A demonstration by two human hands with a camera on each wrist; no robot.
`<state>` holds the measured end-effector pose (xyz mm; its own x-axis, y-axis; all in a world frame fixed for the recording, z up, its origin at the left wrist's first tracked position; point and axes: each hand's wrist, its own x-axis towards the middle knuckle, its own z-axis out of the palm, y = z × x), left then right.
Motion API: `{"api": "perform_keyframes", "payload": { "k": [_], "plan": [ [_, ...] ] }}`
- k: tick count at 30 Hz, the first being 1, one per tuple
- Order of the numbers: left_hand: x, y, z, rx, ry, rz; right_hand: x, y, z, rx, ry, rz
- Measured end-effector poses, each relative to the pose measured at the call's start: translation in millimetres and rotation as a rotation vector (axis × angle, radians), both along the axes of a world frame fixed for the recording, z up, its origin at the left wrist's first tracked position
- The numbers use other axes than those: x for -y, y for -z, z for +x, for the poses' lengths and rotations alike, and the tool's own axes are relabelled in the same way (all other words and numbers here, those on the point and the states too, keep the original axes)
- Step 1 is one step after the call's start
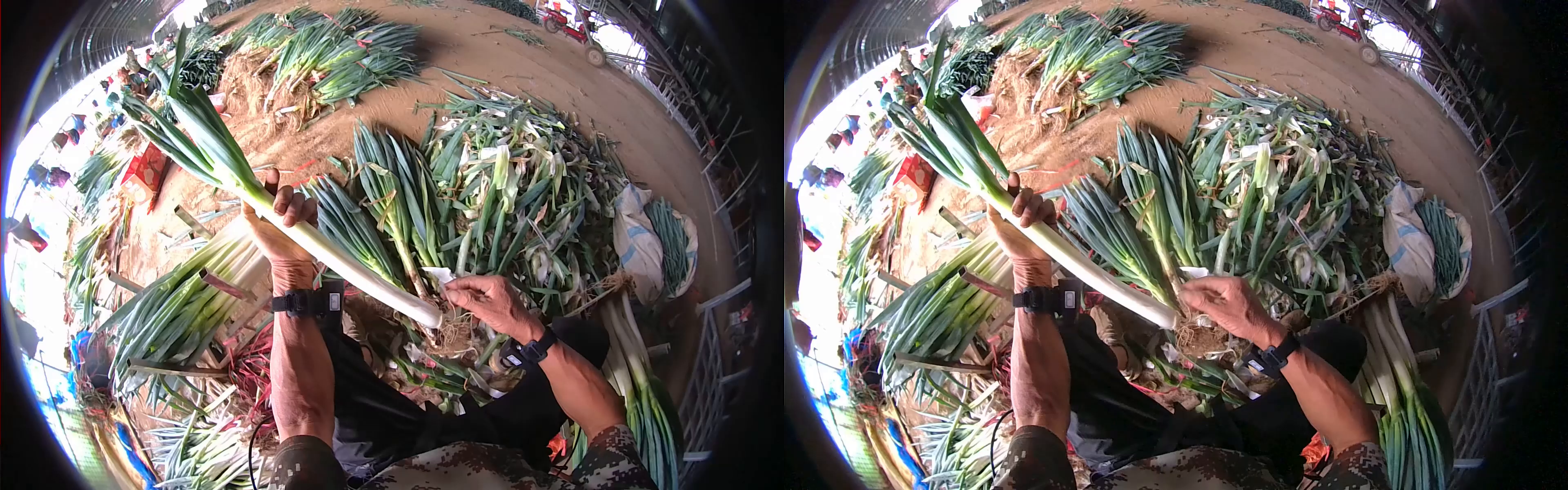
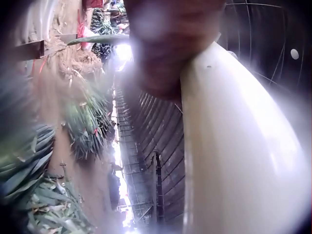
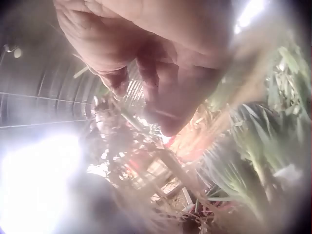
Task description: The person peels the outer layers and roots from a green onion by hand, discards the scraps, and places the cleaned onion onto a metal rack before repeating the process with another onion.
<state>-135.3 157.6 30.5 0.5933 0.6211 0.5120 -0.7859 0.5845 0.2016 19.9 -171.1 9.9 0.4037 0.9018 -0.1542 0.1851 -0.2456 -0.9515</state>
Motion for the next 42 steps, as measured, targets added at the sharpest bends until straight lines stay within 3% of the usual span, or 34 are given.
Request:
{"api": "perform_keyframes", "payload": {
  "k": [5, 8, 11, 12, 14, 15, 18, 21, 26, 29, 32, 35, 36, 39, 42],
  "plan": [
    [-1, 6, 3, -0.063, -0.077, -0.008, -17, -31, -25, 0.381, -0.091, 0.094],
    [8, -6, 6, -0.009, 0.017, -0.085, -27, -20, -30, 0.435, -0.125, 0.22],
    [9, 2, 13, 0.134, 0.147, -0.091, -36, -44, -34, 0.123, -0.368, -0.146],
    [13, 0, 14, 0.07, 0.11, -0.047, -36, -14, -29, 0.122, -0.419, -0.253],
    [13, 0, 16, -0.04, 0.086, 0.005, -34, -7, -46, 0.169, -0.319, -0.113],
    [20, -8, 14, -0.272, -0.038, -0.116, -33, -13, -53, 0.217, -0.252, -0.102],
    [25, -11, 25, -0.3, -0.238, -0.328, -31, -8, -56, 0.332, -0.104, -0.047],
    [22, -11, 26, -0.307, -0.276, -0.382, -30, 1, -56, 0.322, -0.025, 0.048],
    [16, -5, 23, -0.369, -0.285, -0.273, -30, -20, -54, 0.358, -0.102, 0.029],
    [24, -13, 23, -0.375, -0.274, -0.216, -28, -29, -59, 0.115, -0.065, 0.004],
    [25, -12, 21, -0.396, -0.293, -0.144, -30, -13, -49, 0.116, -0.073, -0.063],
    [33, -17, 24, -0.432, -0.309, -0.135, -46, -13, -50, 0.353, 0.016, 0.275],
    [37, -20, 25, -0.452, -0.318, -0.14, -52, -26, -50, 0.289, 0.025, 0.26],
    [46, -23, 32, -0.495, -0.339, -0.157, -74, -31, -46, 0.395, 0.061, 0.399],
    [50, -23, 35, -0.506, -0.336, -0.166, -82, -16, -49, 0.035, 0.121, 0.419]
  ]
}}
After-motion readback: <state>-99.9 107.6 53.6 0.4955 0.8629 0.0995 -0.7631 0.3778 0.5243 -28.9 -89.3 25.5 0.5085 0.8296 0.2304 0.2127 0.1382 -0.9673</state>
